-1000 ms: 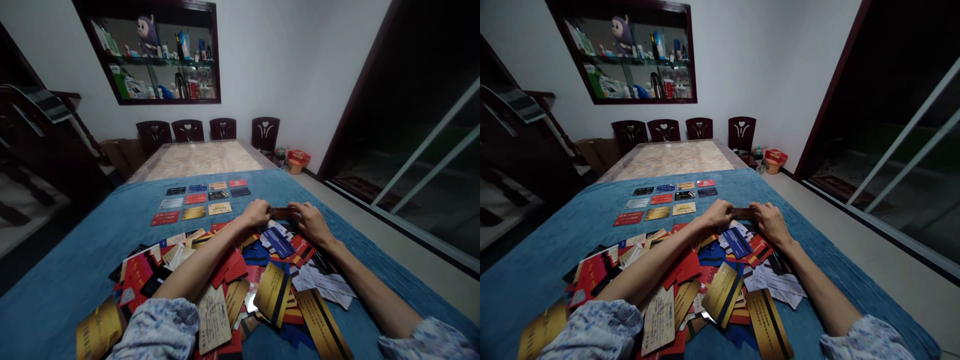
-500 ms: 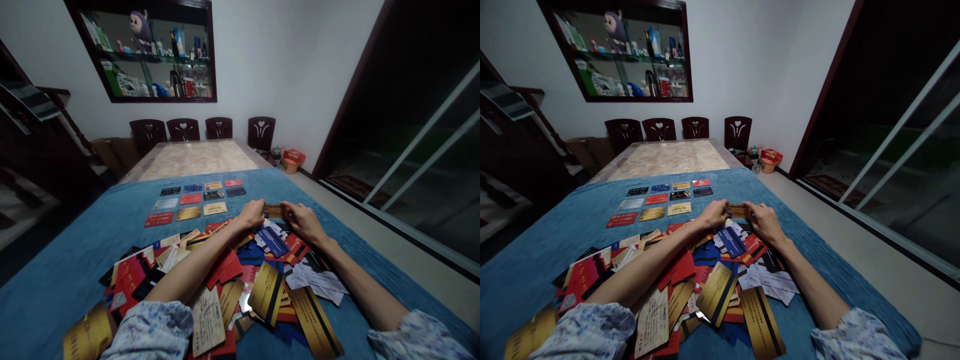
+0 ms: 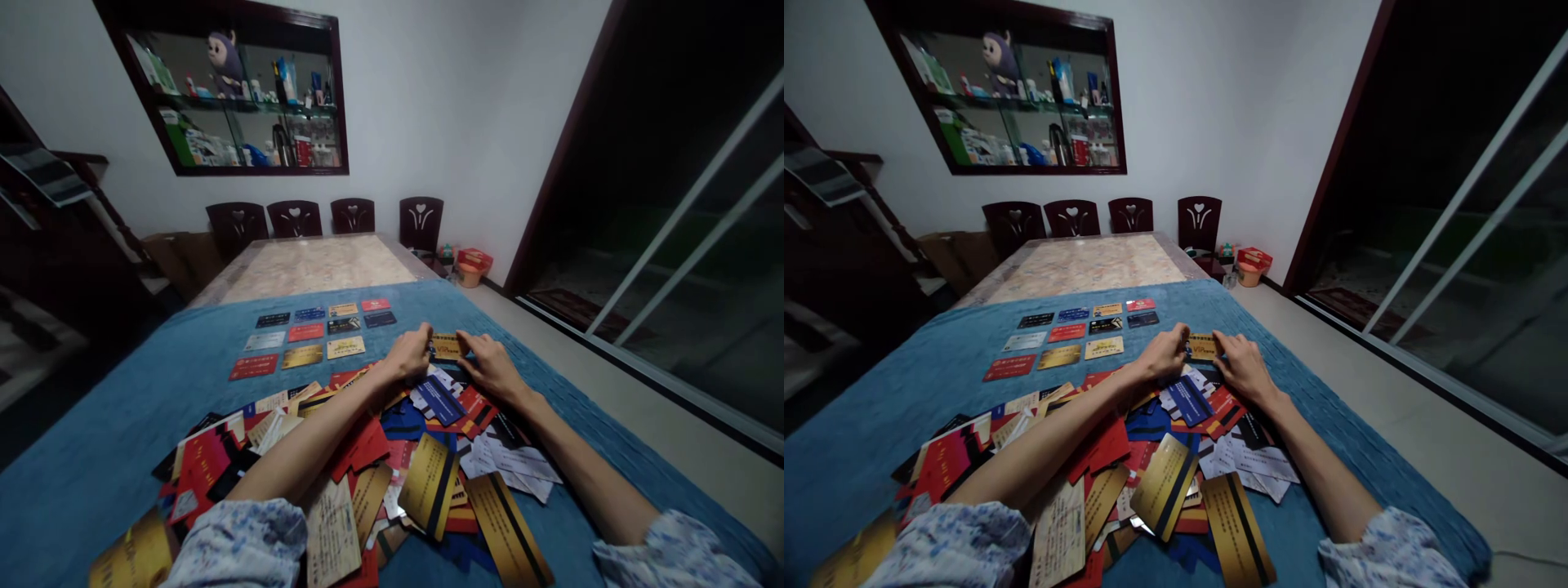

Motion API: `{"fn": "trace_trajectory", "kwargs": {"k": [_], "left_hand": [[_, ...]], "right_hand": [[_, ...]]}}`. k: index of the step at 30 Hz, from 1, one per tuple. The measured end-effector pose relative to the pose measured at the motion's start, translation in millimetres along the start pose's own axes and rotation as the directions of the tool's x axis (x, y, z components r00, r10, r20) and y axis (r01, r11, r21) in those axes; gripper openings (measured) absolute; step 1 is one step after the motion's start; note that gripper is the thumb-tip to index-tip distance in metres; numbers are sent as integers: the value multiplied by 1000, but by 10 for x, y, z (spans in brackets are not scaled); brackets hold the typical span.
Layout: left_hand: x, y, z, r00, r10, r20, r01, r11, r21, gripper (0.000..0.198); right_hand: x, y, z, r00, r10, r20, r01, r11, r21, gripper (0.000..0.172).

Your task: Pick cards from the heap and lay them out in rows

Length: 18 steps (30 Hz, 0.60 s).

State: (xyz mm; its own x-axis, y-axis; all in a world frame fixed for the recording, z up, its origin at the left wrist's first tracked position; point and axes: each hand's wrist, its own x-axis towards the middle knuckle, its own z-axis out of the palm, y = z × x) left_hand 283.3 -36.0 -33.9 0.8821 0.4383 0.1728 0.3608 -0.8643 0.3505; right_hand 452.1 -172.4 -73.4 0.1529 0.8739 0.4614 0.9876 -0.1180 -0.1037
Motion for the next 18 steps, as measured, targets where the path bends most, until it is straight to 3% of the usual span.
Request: {"fn": "trace_trajectory", "kwargs": {"k": [11,18], "left_hand": [[-75,23,-170,996,80,37,-84,987,140,39],[-177,-48,-342,998,48,-41,-39,981,192,32]], "right_hand": [[54,-61,-143,998,-67,9,68,996,-66,46],[306,-94,-232,986,-164,38,168,976,-138,43]]}}
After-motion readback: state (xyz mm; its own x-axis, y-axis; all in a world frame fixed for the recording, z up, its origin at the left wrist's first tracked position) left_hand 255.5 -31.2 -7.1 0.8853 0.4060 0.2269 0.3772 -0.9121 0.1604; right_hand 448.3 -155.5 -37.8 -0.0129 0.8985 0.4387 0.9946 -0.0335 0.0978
